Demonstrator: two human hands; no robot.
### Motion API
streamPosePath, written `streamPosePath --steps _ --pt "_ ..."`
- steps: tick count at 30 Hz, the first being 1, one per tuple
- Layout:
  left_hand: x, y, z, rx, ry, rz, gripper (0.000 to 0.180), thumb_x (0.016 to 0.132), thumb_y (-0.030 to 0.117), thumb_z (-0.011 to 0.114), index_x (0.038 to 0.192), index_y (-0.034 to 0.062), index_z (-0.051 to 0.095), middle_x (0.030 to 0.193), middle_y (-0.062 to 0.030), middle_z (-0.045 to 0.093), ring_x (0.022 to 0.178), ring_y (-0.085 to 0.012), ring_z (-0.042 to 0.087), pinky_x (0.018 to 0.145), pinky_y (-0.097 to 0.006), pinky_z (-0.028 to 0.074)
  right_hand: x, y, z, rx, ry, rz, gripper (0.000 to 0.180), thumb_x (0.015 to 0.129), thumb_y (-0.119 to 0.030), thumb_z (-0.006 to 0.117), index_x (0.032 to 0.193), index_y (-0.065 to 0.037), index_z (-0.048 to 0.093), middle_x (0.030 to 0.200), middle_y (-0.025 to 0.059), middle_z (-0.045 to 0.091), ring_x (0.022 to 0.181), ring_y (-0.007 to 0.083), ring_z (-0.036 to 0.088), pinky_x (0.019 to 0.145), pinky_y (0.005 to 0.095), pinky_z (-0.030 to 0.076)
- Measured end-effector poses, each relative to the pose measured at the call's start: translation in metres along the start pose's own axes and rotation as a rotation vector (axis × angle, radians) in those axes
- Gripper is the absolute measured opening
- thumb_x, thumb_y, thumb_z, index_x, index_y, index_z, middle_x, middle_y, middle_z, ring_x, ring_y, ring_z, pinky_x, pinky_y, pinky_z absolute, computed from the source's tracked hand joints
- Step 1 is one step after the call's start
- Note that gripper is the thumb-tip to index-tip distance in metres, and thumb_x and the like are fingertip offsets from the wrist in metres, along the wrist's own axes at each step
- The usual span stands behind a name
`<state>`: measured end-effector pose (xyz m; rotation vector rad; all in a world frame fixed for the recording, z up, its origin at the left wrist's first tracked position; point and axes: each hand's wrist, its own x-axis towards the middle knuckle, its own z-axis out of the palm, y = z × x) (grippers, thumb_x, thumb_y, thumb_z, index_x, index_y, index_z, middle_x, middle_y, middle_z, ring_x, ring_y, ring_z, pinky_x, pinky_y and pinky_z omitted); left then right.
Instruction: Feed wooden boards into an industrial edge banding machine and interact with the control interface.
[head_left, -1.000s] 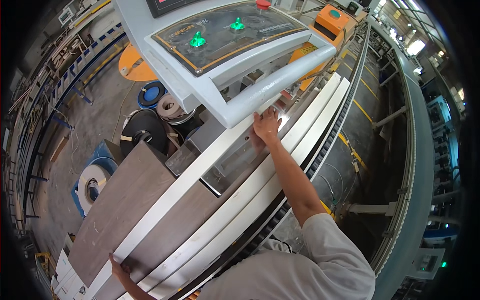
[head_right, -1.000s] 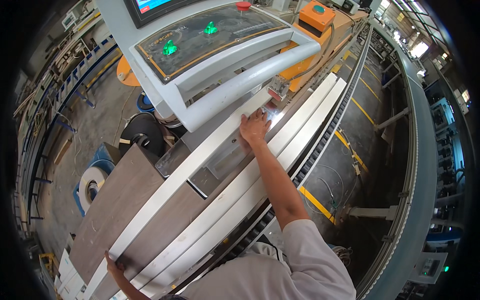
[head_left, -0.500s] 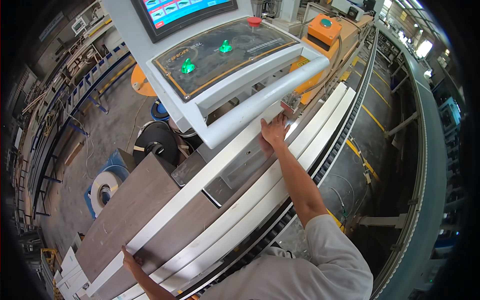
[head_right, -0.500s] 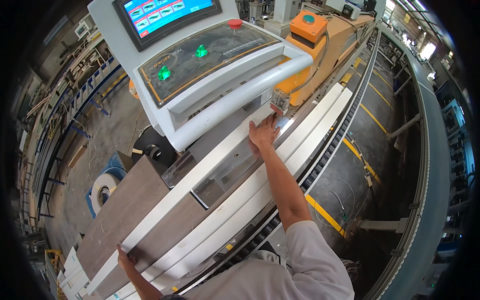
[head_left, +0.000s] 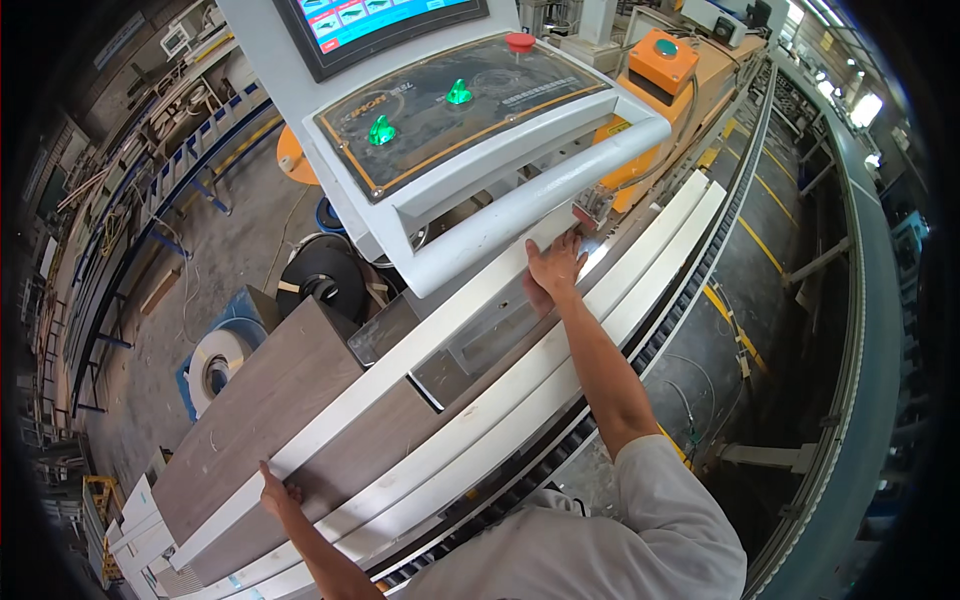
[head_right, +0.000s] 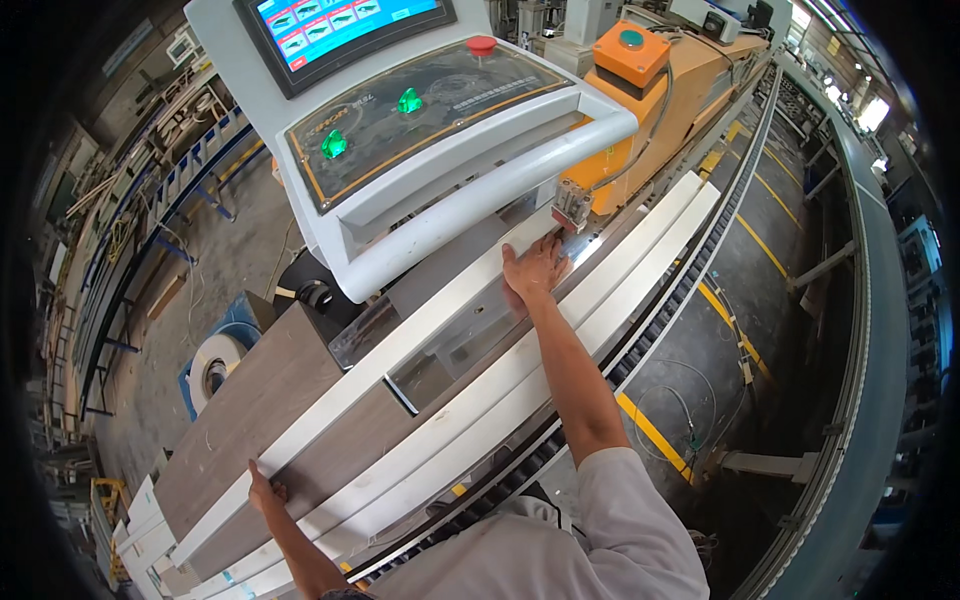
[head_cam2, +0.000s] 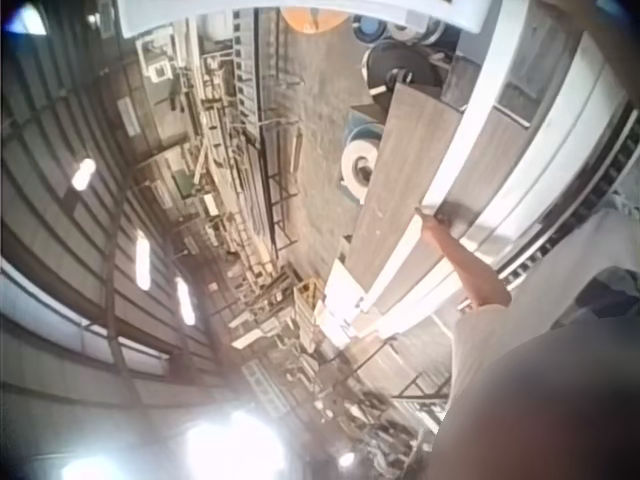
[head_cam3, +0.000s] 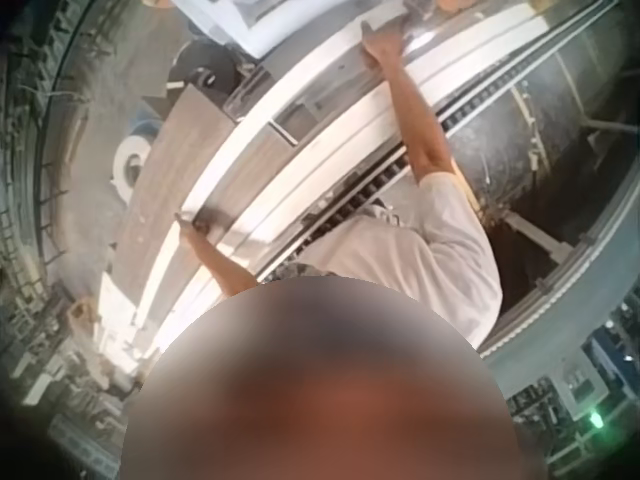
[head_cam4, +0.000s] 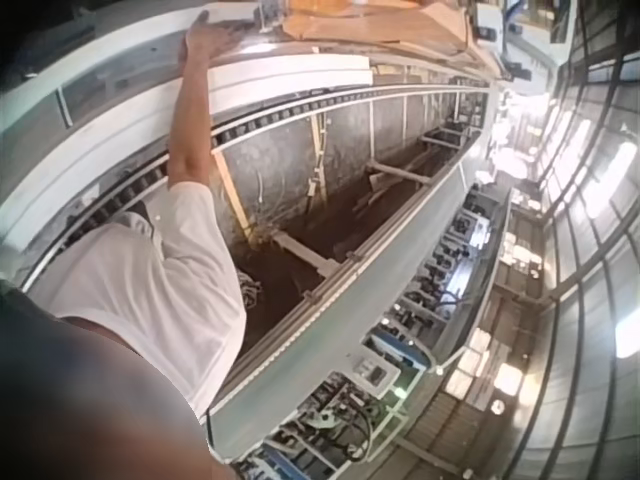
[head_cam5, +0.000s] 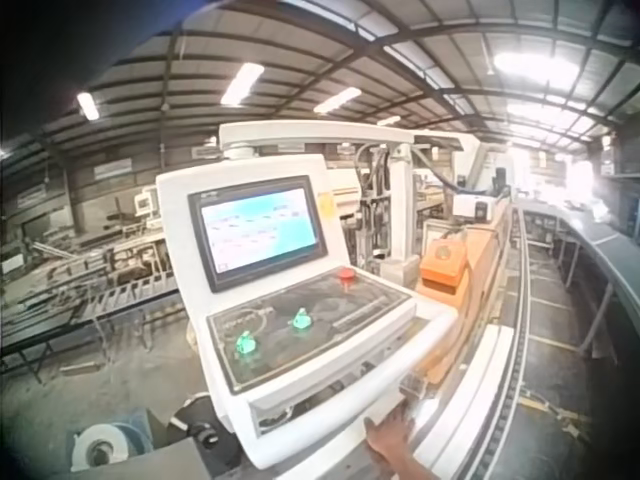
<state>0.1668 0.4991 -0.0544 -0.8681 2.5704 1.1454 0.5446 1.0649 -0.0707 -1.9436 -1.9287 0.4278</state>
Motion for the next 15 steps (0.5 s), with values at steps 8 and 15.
streamPosePath --steps 8,15 --pt "-0.080 -0.004 -0.004 0.587 0.116 0.637 0.080 0.078 0.074 0.068 0.087 -0.0056 0.063 0.069 -0.0153 0.065 0.062 -0.0302 0.067 0.053 -0.045 0.052 0.002 0.006 0.000 0.032 -0.016 0.007 0.096 0.091 -0.063 0.050 0.151 0.010 0.032 0.163 0.0227 0.025 0.153 0.0371 0.018 0.123 0.0556 0.008" --pt "-0.048 -0.003 0.001 0.671 -0.016 1.649 0.086 0.075 0.053 0.080 0.134 -0.0013 0.048 0.133 -0.0219 0.051 0.126 -0.0436 0.044 0.112 -0.054 0.032 0.001 0.006 0.005 -0.004 0.021 -0.033 0.098 0.091 -0.066 0.047 0.152 0.008 0.032 0.163 0.0229 0.023 0.153 0.0374 0.016 0.123 0.0561 0.007"
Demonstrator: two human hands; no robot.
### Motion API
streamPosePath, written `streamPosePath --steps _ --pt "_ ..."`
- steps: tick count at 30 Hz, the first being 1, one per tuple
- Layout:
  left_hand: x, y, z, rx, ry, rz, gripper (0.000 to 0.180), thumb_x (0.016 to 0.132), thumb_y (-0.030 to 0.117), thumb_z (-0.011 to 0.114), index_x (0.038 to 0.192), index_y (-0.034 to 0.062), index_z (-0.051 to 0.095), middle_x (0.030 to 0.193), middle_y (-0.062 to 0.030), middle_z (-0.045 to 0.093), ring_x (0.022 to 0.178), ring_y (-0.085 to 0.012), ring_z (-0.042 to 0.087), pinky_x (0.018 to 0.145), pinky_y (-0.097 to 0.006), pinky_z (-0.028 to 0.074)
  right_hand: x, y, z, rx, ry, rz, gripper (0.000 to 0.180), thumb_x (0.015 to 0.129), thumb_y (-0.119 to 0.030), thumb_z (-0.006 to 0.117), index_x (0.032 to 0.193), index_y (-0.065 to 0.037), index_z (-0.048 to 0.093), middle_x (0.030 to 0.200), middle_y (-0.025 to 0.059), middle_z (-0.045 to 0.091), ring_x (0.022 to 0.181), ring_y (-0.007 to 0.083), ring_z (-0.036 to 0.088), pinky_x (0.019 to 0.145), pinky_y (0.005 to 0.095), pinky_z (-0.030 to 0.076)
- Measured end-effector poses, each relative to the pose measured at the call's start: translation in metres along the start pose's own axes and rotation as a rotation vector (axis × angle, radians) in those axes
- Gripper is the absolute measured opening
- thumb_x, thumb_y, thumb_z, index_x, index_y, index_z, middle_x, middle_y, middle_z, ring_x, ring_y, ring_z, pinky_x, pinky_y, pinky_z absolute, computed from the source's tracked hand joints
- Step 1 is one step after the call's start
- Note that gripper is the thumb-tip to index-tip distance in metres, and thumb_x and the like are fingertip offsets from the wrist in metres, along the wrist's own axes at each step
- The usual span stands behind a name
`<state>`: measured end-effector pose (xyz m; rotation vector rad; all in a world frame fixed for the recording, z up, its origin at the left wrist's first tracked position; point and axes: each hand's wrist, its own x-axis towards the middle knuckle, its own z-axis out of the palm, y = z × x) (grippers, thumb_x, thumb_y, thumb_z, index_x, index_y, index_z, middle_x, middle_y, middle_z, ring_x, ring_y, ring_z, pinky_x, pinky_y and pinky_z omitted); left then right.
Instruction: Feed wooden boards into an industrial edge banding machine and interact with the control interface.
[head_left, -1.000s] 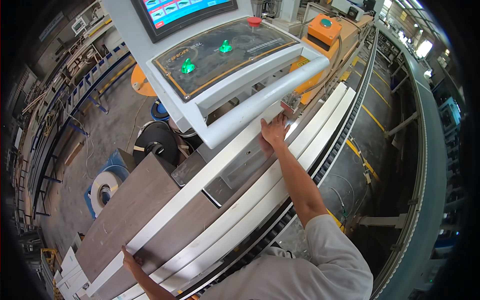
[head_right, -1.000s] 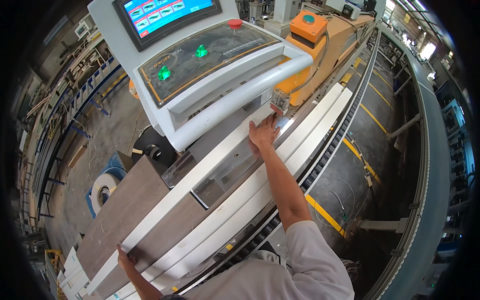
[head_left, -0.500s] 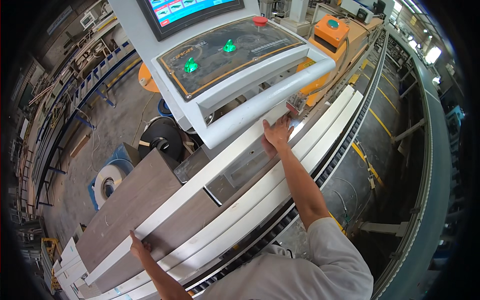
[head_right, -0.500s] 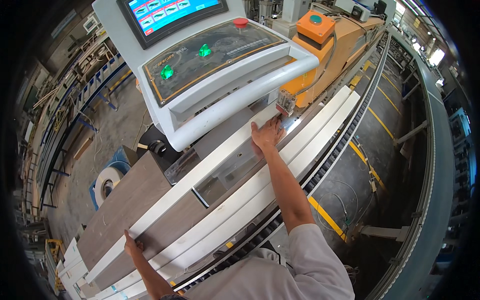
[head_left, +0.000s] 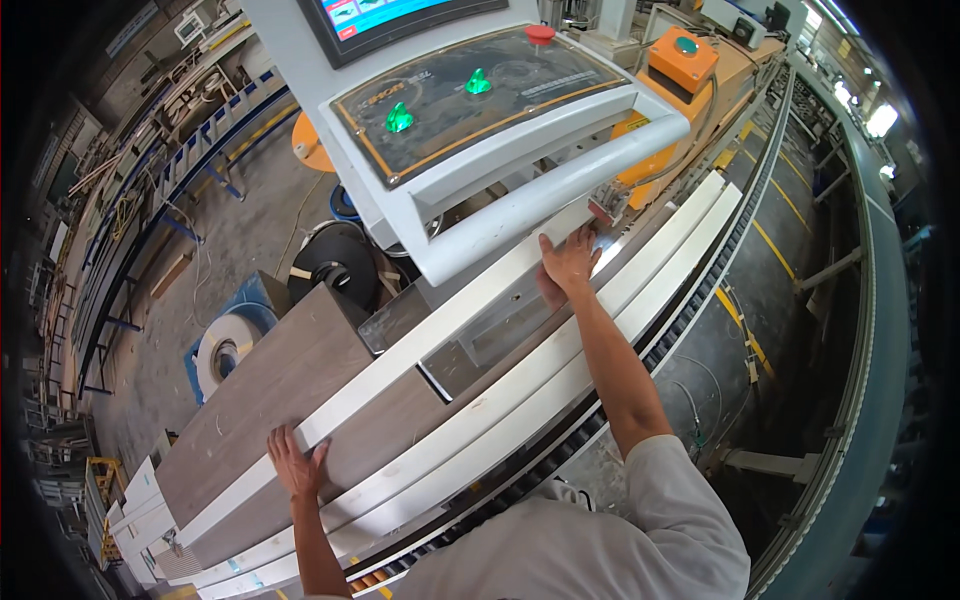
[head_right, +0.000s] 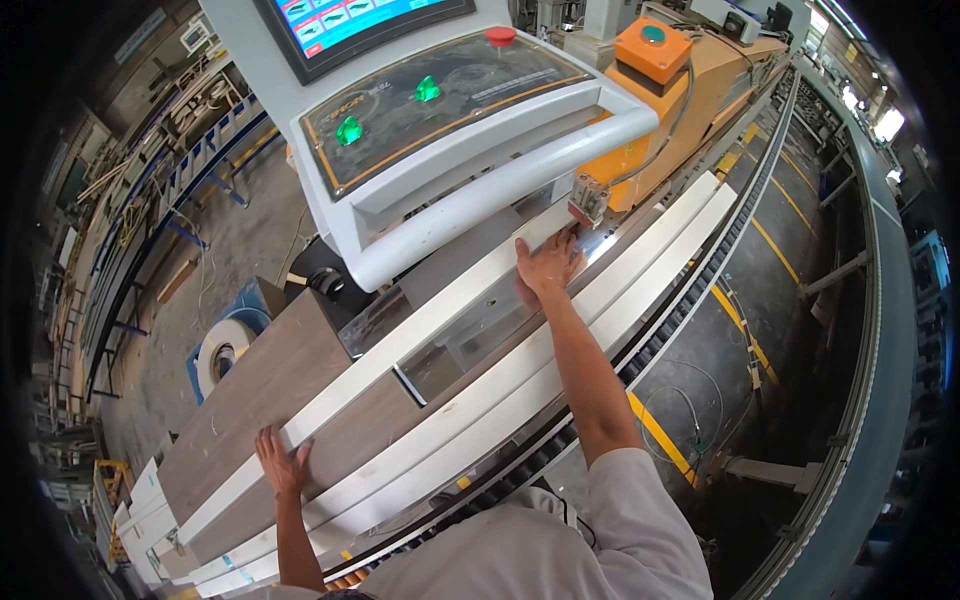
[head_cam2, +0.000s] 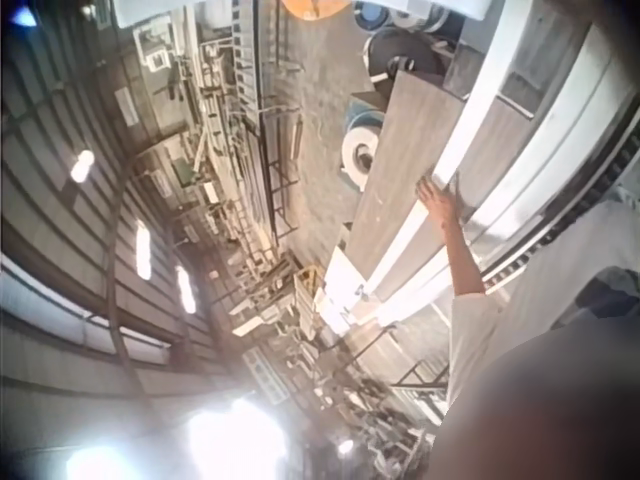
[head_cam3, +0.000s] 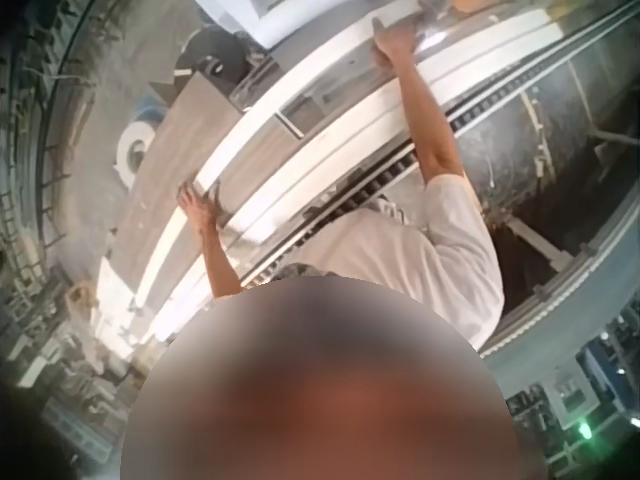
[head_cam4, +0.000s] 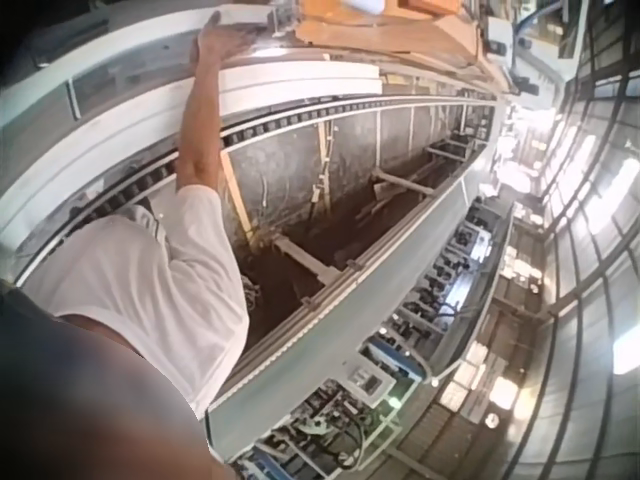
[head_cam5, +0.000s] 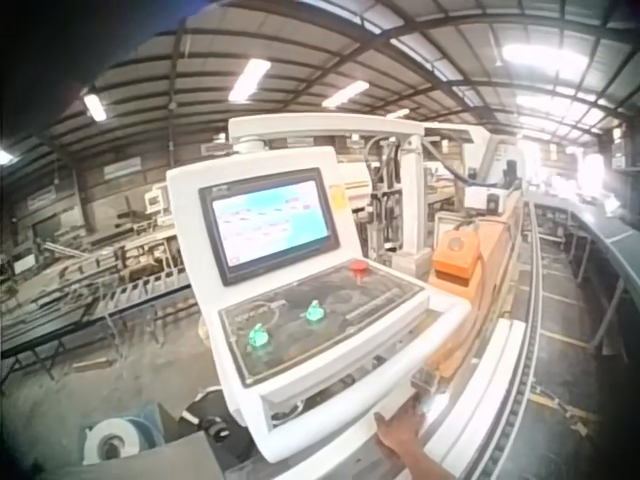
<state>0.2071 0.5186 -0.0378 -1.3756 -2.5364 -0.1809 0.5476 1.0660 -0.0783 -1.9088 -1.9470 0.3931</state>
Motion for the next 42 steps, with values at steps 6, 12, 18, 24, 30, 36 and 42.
streamPosePath --steps 6,12,18,24,30,36,42 --pt "0.003 -0.004 0.008 -0.113 0.018 -0.047 0.077 0.081 0.048 0.075 0.134 -0.0009 0.049 0.126 -0.0223 0.054 0.116 -0.0423 0.049 0.103 -0.052 0.038 0.001 0.000 0.005 -0.026 -0.029 -0.004 0.106 0.087 -0.071 0.050 0.154 0.008 0.026 0.163 0.0236 0.023 0.153 0.0372 0.016 0.123 0.0564 0.006" --pt "0.006 -0.006 0.009 -0.157 0.025 0.007 0.074 0.082 0.046 0.075 0.134 0.0001 0.050 0.122 -0.0220 0.056 0.113 -0.0420 0.051 0.101 -0.051 0.038 -0.004 -0.002 0.006 -0.015 0.011 -0.009 0.104 0.089 -0.071 0.046 0.154 0.008 0.028 0.163 0.0232 0.024 0.154 0.0358 0.015 0.123 0.0558 0.007" --pt "0.009 -0.004 0.010 -0.166 0.073 0.083 0.078 0.084 0.054 0.071 0.133 -0.0024 0.049 0.119 -0.0221 0.056 0.111 -0.0423 0.051 0.102 -0.053 0.038 -0.015 -0.003 0.005 -0.038 -0.021 -0.047 0.104 0.090 -0.073 0.043 0.152 0.010 0.030 0.163 0.0245 0.022 0.154 0.0357 0.014 0.123 0.0551 0.007" --pt "0.007 -0.005 0.011 -0.151 0.034 0.069 0.076 0.085 0.052 0.071 0.132 -0.0044 0.049 0.120 -0.0240 0.055 0.110 -0.0439 0.050 0.103 -0.056 0.037 -0.015 0.011 0.016 -0.134 -0.063 -0.098 0.102 0.089 -0.070 0.048 0.152 0.009 0.032 0.161 0.0274 0.024 0.152 0.0398 0.017 0.121 0.0595 0.009" --pt "0.010 -0.015 0.012 -0.142 0.130 0.082 0.076 0.083 0.048 0.074 0.133 -0.0044 0.051 0.120 -0.0247 0.055 0.114 -0.0459 0.050 0.107 -0.057 0.036 -0.028 -0.002 0.012 -0.229 -0.061 -0.168 0.094 0.091 -0.072 0.048 0.149 0.001 0.040 0.159 0.0243 0.030 0.149 0.0383 0.025 0.117 0.0588 0.023" --pt "0.017 -0.012 0.015 -0.184 0.112 0.071 0.073 0.084 0.048 0.074 0.131 -0.0029 0.052 0.121 -0.0218 0.056 0.115 -0.0419 0.051 0.109 -0.056 0.035 -0.025 0.003 0.018 -0.085 -0.031 -0.092 0.094 0.094 -0.071 0.043 0.157 -0.002 0.028 0.164 0.0183 0.024 0.154 0.0310 0.016 0.122 0.0553 0.012" --pt "0.014 -0.012 0.015 -0.190 0.110 0.072 0.072 0.083 0.047 0.075 0.131 -0.0026 0.052 0.122 -0.0216 0.056 0.116 -0.0418 0.051 0.109 -0.057 0.035 -0.027 0.000 0.017 -0.105 -0.067 -0.098 0.092 0.095 -0.069 0.040 0.157 -0.001 0.028 0.164 0.0215 0.021 0.153 0.0363 0.017 0.121 0.0573 0.011"
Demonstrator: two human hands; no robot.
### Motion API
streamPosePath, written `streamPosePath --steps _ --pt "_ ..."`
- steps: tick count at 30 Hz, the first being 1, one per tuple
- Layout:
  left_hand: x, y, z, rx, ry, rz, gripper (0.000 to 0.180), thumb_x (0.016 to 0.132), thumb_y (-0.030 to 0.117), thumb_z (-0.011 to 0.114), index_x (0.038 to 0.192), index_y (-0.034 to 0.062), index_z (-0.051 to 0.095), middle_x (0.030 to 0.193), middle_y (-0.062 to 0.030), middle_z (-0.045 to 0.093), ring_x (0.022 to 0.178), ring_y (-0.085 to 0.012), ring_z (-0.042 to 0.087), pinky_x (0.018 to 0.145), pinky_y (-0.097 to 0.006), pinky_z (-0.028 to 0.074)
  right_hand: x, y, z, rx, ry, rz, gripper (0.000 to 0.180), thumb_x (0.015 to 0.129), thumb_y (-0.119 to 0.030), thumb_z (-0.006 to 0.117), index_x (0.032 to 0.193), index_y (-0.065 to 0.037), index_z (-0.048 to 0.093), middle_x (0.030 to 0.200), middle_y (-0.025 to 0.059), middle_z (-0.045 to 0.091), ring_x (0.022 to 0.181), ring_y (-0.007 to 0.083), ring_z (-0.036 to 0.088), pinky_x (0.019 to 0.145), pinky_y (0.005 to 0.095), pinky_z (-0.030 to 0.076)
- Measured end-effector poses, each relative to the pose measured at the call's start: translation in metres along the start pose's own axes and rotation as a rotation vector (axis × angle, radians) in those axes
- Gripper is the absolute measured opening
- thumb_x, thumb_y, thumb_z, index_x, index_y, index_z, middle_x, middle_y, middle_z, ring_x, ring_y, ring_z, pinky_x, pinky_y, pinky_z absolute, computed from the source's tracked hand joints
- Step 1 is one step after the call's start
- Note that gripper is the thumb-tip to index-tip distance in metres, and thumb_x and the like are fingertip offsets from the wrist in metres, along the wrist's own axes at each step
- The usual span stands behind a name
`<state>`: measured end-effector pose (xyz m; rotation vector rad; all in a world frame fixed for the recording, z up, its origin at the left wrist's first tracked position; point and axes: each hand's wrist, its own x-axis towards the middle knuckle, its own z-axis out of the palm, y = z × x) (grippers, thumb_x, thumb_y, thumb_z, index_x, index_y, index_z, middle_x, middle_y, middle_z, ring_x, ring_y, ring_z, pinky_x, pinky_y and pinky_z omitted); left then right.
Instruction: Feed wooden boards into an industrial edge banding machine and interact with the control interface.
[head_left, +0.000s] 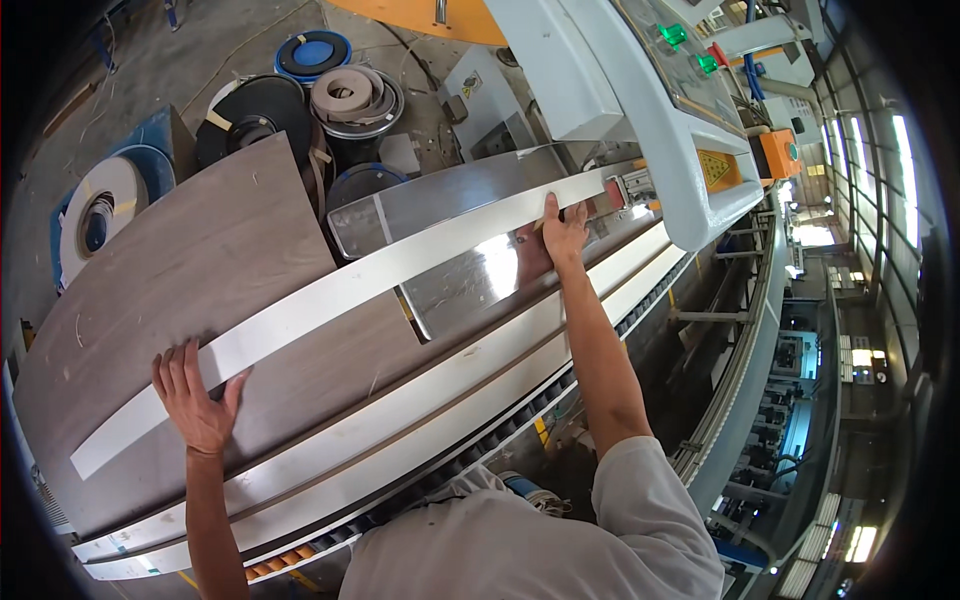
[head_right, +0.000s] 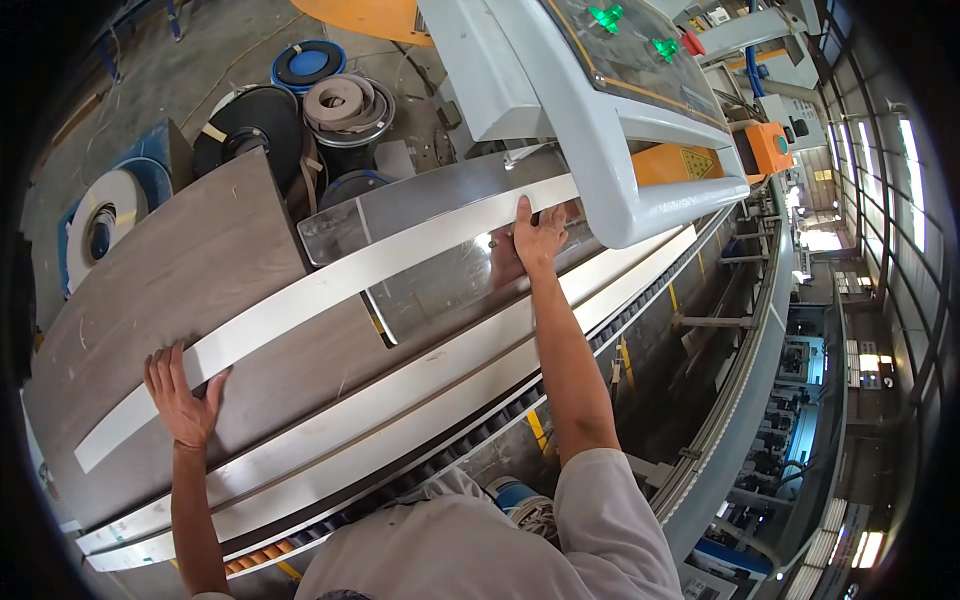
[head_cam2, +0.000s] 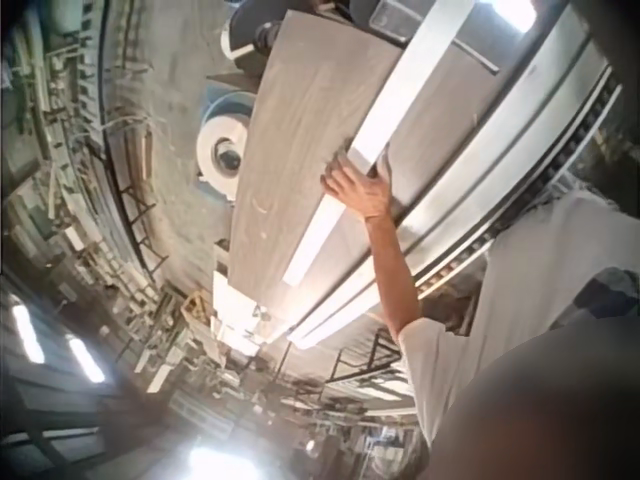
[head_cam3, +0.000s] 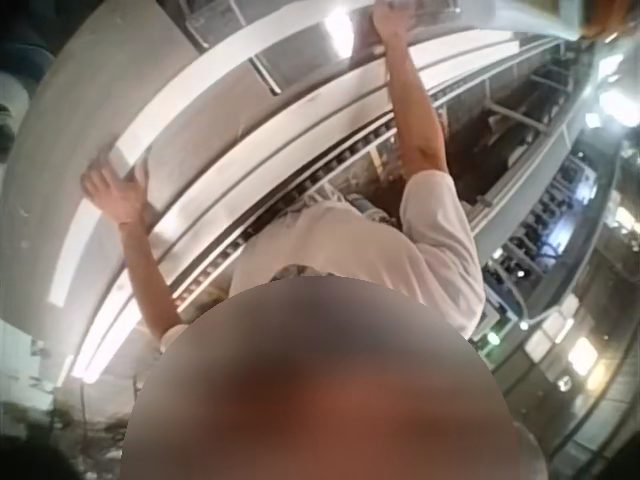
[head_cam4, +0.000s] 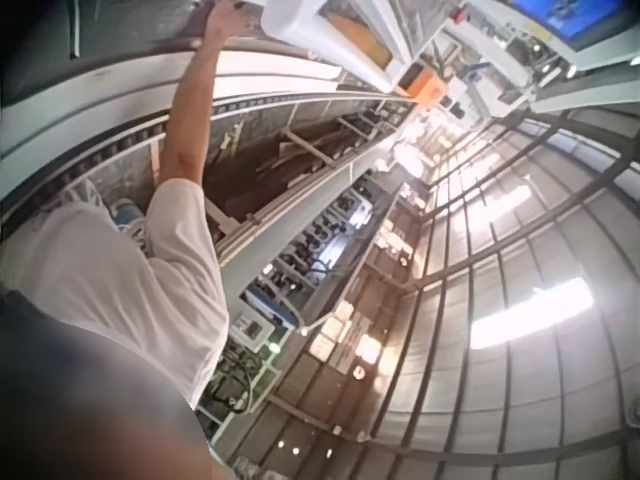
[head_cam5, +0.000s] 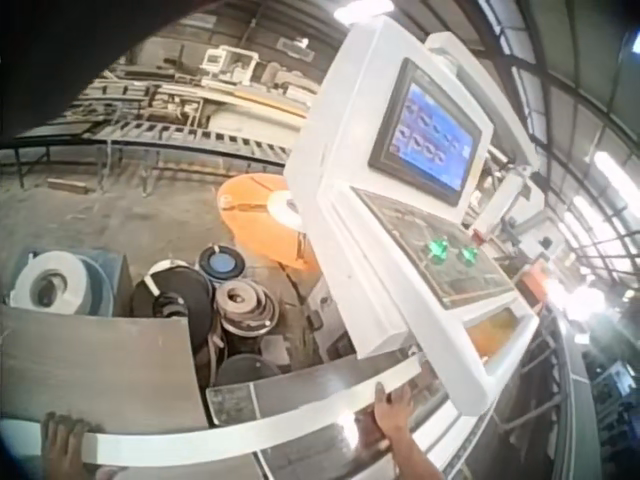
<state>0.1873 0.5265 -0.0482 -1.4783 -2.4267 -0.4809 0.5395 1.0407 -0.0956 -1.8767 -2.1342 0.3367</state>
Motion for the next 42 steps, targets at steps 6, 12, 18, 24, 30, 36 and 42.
streamPosePath --steps 6,12,18,24,30,36,42 --pt "0.003 0.002 0.002 0.010 0.000 0.005 0.072 0.083 0.047 0.076 0.130 -0.0021 0.053 0.122 -0.0213 0.057 0.117 -0.0418 0.051 0.108 -0.057 0.036 -0.002 -0.003 -0.004 -0.013 0.022 0.007 0.092 0.095 -0.068 0.041 0.157 -0.001 0.027 0.164 0.0230 0.022 0.152 0.0379 0.018 0.122 0.0565 0.010" --pt "0.001 -0.001 -0.002 0.046 0.010 -0.008 0.073 0.082 0.052 0.075 0.128 -0.0011 0.053 0.119 -0.0191 0.058 0.115 -0.0385 0.053 0.108 -0.057 0.036 -0.002 -0.007 0.006 -0.031 0.041 -0.009 0.092 0.095 -0.069 0.041 0.157 -0.002 0.029 0.161 0.0246 0.028 0.151 0.0383 0.021 0.122 0.0527 0.011" --pt "0.003 0.000 0.003 -0.039 0.029 -0.017 0.072 0.077 0.047 0.080 0.126 0.0002 0.056 0.117 -0.0179 0.058 0.114 -0.0385 0.053 0.108 -0.056 0.036 0.009 0.009 -0.005 0.027 0.022 -0.078 0.092 0.096 -0.070 0.038 0.156 0.000 0.030 0.159 0.0227 0.034 0.151 0.0345 0.026 0.122 0.0470 0.020" --pt "-0.006 -0.002 -0.013 0.025 0.011 -0.058 0.071 0.076 0.048 0.081 0.124 0.0016 0.058 0.116 -0.0164 0.058 0.113 -0.0372 0.054 0.107 -0.056 0.036 0.008 0.007 0.024 0.016 0.034 -0.049 0.091 0.095 -0.071 0.042 0.155 -0.003 0.033 0.161 0.0200 0.030 0.151 0.0336 0.023 0.121 0.0511 0.021" --pt "0.000 -0.004 0.009 -0.127 0.057 -0.042 0.072 0.075 0.055 0.080 0.120 0.0030 0.058 0.113 -0.0160 0.059 0.109 -0.0373 0.055 0.102 -0.058 0.038 0.064 0.085 0.008 0.297 -0.147 -0.025 0.070 0.094 -0.057 0.062 0.141 -0.006 0.055 0.134 0.0178 0.062 0.123 0.0331 0.058 0.109 0.0449 0.041" --pt "-0.008 -0.010 -0.002 0.016 0.103 -0.044 0.075 0.079 0.064 0.071 0.120 0.0018 0.058 0.110 -0.0145 0.059 0.108 -0.0336 0.055 0.104 -0.058 0.037 0.048 0.054 0.035 0.025 0.018 -0.008 0.097 0.089 -0.079 0.044 0.155 -0.009 0.037 0.162 0.0181 0.030 0.148 0.0374 0.029 0.120 0.0445 0.025" --pt "-0.005 -0.009 -0.004 -0.007 0.116 -0.060 0.077 0.078 0.065 0.071 0.119 0.0016 0.058 0.109 -0.0144 0.060 0.108 -0.0335 0.055 0.104 -0.057 0.037 0.056 0.065 0.029 -0.018 0.056 -0.030 0.099 0.089 -0.080 0.041 0.155 -0.008 0.035 0.162 0.0194 0.029 0.149 0.0375 0.028 0.119 0.0464 0.026"
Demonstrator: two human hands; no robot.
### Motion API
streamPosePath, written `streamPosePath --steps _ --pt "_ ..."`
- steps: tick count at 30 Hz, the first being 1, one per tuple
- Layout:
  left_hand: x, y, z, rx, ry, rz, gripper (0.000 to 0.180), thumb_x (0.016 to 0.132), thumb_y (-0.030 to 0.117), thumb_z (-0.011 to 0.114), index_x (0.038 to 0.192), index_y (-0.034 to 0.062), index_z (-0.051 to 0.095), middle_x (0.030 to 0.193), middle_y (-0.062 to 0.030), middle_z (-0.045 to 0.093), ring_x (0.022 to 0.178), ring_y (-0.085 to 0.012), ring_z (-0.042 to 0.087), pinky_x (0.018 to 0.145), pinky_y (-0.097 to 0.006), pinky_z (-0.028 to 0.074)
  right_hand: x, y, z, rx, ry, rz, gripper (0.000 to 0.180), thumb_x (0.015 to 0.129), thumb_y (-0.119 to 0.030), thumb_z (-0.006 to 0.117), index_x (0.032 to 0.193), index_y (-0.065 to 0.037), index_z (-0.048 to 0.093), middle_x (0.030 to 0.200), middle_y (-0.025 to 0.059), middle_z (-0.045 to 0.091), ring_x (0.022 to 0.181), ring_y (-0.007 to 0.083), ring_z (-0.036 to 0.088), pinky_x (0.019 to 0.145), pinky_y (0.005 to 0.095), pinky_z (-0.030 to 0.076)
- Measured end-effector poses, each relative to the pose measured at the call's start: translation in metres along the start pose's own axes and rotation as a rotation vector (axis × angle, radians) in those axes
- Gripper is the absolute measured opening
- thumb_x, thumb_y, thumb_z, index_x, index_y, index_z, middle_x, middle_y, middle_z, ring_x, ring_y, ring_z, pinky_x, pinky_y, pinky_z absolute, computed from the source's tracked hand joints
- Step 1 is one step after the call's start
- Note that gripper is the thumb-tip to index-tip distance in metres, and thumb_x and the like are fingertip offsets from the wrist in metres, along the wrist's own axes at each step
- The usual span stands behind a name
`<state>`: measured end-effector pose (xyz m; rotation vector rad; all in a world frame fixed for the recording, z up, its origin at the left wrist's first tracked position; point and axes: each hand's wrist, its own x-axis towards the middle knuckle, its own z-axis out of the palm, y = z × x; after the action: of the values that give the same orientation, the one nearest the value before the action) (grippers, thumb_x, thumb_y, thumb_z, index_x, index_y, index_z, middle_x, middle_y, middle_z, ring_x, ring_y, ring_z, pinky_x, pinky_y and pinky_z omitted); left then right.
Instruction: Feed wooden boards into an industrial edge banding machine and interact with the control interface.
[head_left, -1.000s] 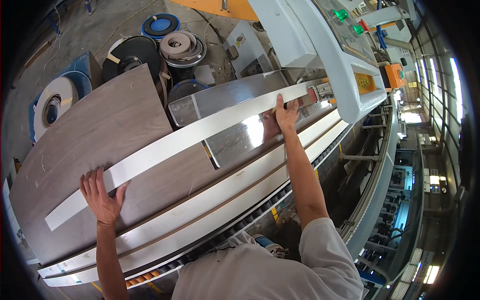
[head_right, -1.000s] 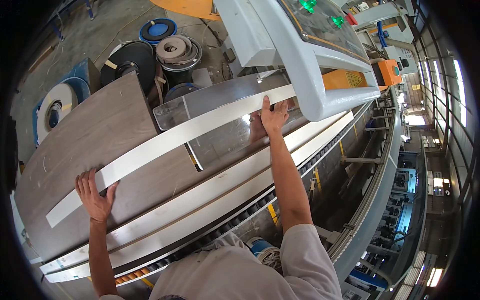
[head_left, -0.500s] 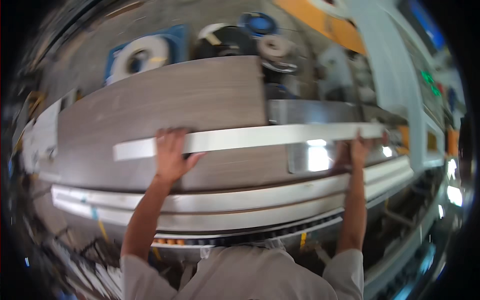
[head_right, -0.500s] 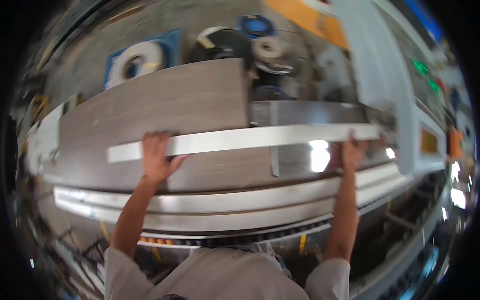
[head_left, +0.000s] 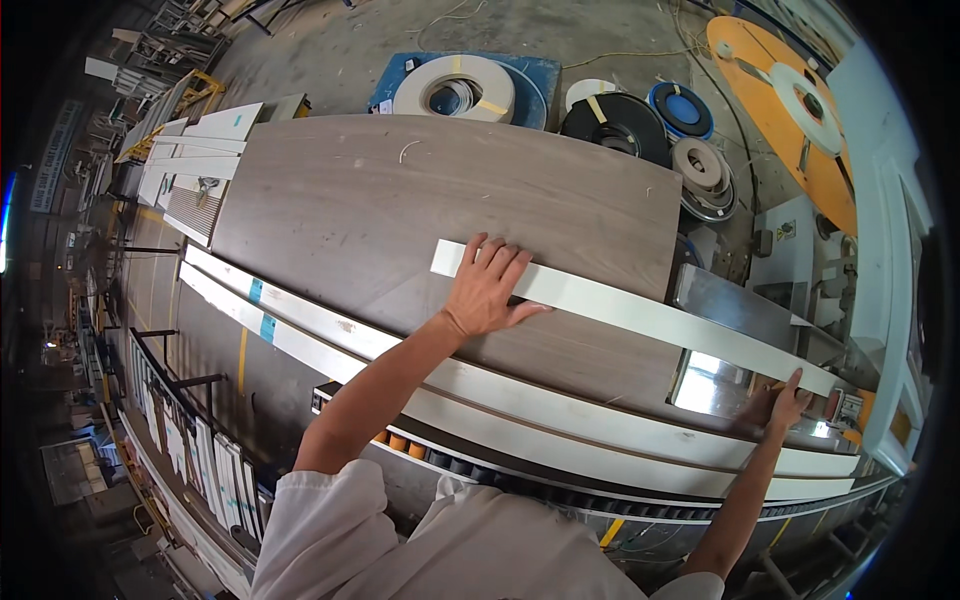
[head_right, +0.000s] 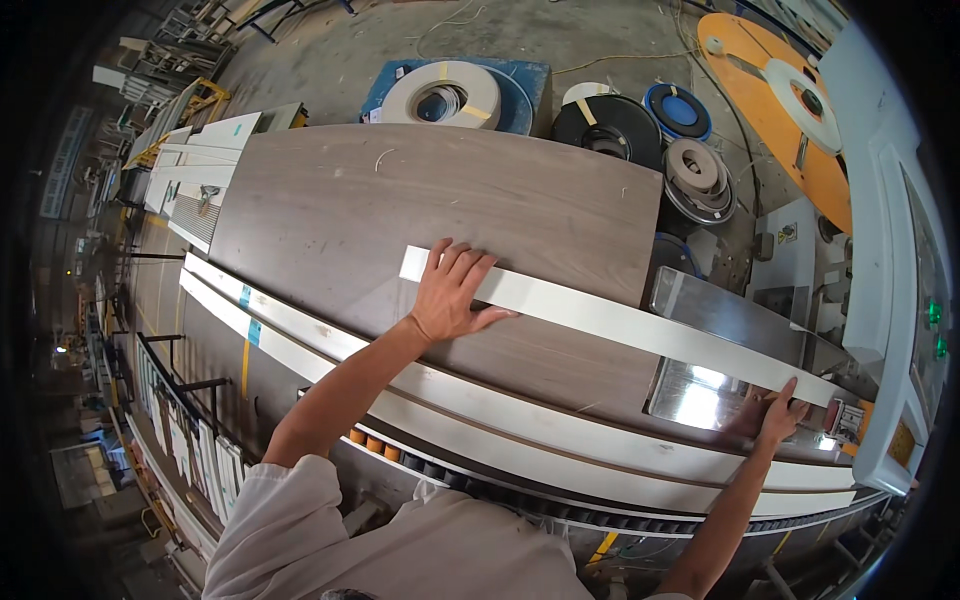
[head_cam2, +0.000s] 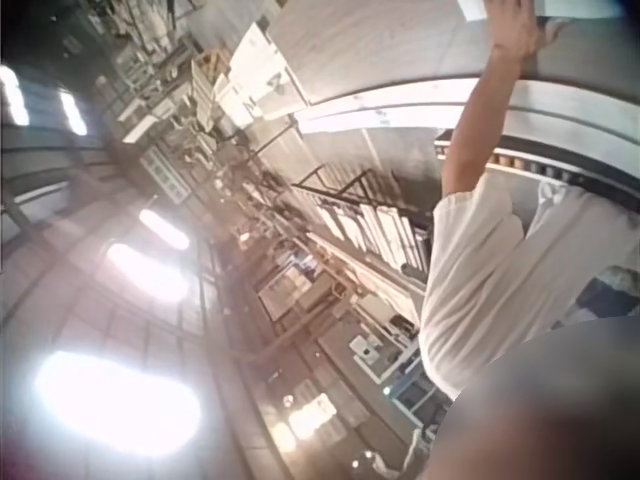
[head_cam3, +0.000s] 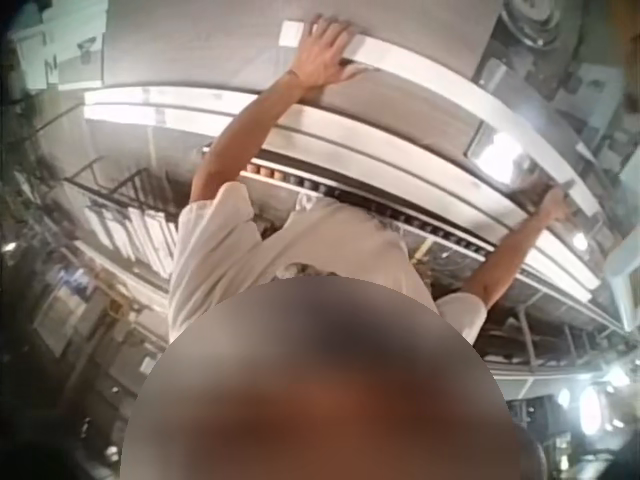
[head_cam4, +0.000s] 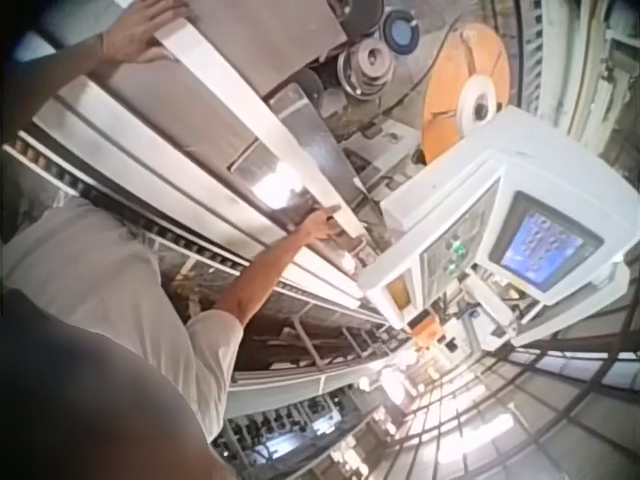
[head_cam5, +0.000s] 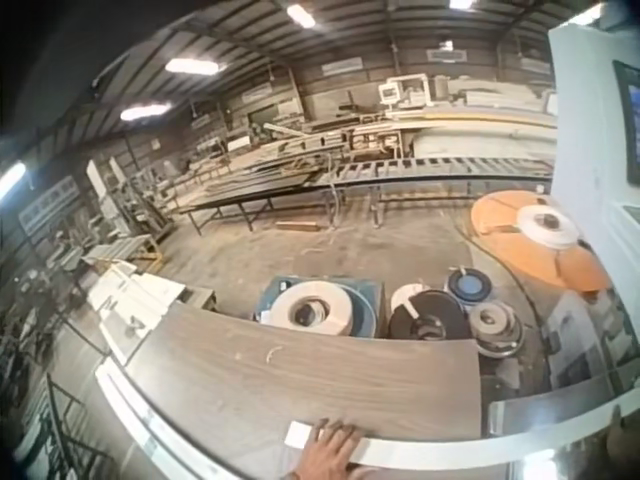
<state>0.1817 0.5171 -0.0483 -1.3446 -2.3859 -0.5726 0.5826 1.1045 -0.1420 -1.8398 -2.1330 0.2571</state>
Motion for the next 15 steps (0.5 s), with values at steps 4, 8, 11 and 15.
streamPosePath --steps 4,8,11,15 --pt "0.001 0.002 -0.004 0.009 -0.022 -0.005 0.077 0.074 0.061 0.077 0.120 0.0022 0.059 0.113 -0.0142 0.060 0.109 -0.0341 0.056 0.102 -0.057 0.039 -0.007 -0.005 -0.001 0.001 0.019 -0.046 0.094 0.091 -0.077 0.041 0.155 -0.007 0.036 0.162 0.0201 0.030 0.149 0.0367 0.027 0.120 0.0475 0.026" --pt "-0.003 -0.011 -0.009 -0.068 -0.139 0.030 0.070 0.074 0.047 0.083 0.122 0.0017 0.058 0.118 -0.0149 0.060 0.110 -0.0353 0.056 0.102 -0.053 0.041 -0.010 -0.003 0.002 0.001 0.052 -0.038 0.092 0.092 -0.075 0.043 0.156 -0.010 0.035 0.162 0.0159 0.031 0.150 0.0346 0.026 0.118 0.0515 0.026" --pt "0.000 -0.012 -0.027 -0.154 -0.241 -0.034 0.064 0.075 0.033 0.084 0.125 0.0017 0.058 0.121 -0.0159 0.060 0.111 -0.0353 0.057 0.102 -0.048 0.043 -0.025 -0.030 0.005 -0.009 0.016 -0.042 0.098 0.090 -0.079 0.042 0.157 -0.008 0.031 0.163 0.0158 0.029 0.150 0.0354 0.028 0.117 0.0562 0.022" --pt "0.018 -0.001 -0.029 -0.238 -0.360 0.027 0.061 0.080 0.025 0.079 0.130 0.0016 0.054 0.125 -0.0163 0.060 0.115 -0.0369 0.056 0.104 -0.046 0.043 -0.021 -0.019 -0.001 0.002 0.034 -0.016 0.099 0.089 -0.080 0.041 0.158 -0.008 0.030 0.164 0.0142 0.027 0.151 0.0341 0.025 0.118 0.0586 0.019"
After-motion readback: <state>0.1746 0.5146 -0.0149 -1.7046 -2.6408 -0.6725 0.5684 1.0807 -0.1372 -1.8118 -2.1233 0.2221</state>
